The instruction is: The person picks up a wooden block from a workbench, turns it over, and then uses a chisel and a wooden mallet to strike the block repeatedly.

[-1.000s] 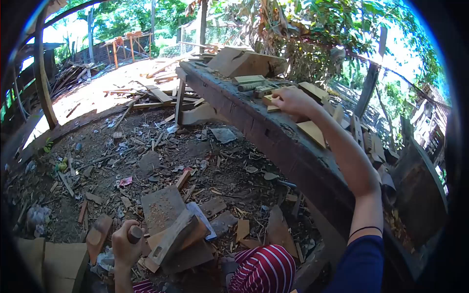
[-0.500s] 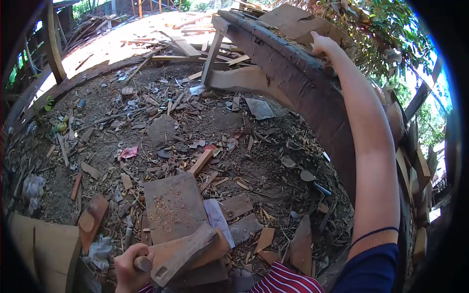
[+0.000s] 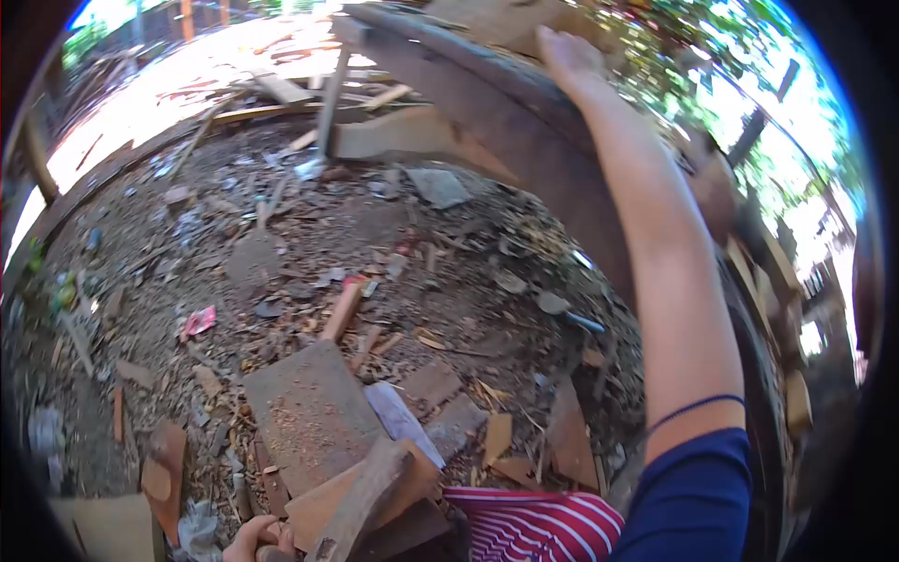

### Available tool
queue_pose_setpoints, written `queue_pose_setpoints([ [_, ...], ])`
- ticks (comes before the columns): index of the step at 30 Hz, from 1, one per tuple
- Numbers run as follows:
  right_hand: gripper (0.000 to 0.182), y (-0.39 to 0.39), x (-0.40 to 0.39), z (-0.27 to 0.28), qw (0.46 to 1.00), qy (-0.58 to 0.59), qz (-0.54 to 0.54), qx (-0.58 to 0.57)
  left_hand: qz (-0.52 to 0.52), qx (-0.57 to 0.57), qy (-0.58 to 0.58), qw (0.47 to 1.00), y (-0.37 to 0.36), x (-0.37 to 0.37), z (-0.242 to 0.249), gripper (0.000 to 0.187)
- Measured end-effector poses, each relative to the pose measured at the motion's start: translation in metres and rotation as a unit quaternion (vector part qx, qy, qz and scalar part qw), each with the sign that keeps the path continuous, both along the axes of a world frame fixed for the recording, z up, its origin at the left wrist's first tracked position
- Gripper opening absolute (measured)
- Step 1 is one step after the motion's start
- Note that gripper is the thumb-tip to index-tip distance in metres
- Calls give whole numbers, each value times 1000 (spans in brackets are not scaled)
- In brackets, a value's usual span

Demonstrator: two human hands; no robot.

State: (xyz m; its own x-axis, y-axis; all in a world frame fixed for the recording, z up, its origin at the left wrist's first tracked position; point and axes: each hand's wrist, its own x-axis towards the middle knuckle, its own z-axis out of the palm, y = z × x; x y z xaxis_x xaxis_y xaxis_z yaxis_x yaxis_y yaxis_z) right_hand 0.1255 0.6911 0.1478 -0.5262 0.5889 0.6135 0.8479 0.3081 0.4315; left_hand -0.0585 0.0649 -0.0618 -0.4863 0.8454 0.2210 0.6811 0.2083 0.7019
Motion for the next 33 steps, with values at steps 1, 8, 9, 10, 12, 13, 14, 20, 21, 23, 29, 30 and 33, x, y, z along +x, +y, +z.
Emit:
queue_pose_setpoints([
  [1,21,-4,1,4,1000,14,-11,5,19,3,-14,1000,-4,6,5,25],
  [8,23,-47,21,41,996,19,-10,91,23,46,66,997,-63,53,37,28],
  [9,26,-80,27,51,996,-33,3,85,14,59,111,992,-73,60,43,29],
  [10,37,-109,33,59,997,-3,21,77,37,79,40,995,-83,70,47,31],
  [12,43,-185,63,70,990,101,52,87,2,115,161,980,-105,60,41,29],
  [13,49,-220,73,68,976,180,91,84,31,164,166,972,-102,68,41,27],
  [14,49,-242,86,56,976,183,92,74,59,206,172,961,-98,73,41,25],
  [20,60,-381,135,-80,622,573,298,-443,52,255,181,948,-91,64,41,17],
  [21,56,-395,139,-114,529,584,277,-550,53,284,187,939,-87,62,36,15],
  [23,50,-423,159,-173,318,537,242,-743,84,309,199,926,-72,63,36,14],
  [29,39,-497,223,-347,17,644,36,-764,114,362,227,897,-71,90,61,14],
  [30,40,-493,223,-363,45,651,22,-758,111,357,226,899,-72,94,62,14],
  [33,39,-507,255,-429,179,678,-40,-712,89,349,231,904,-76,112,71,14],
])
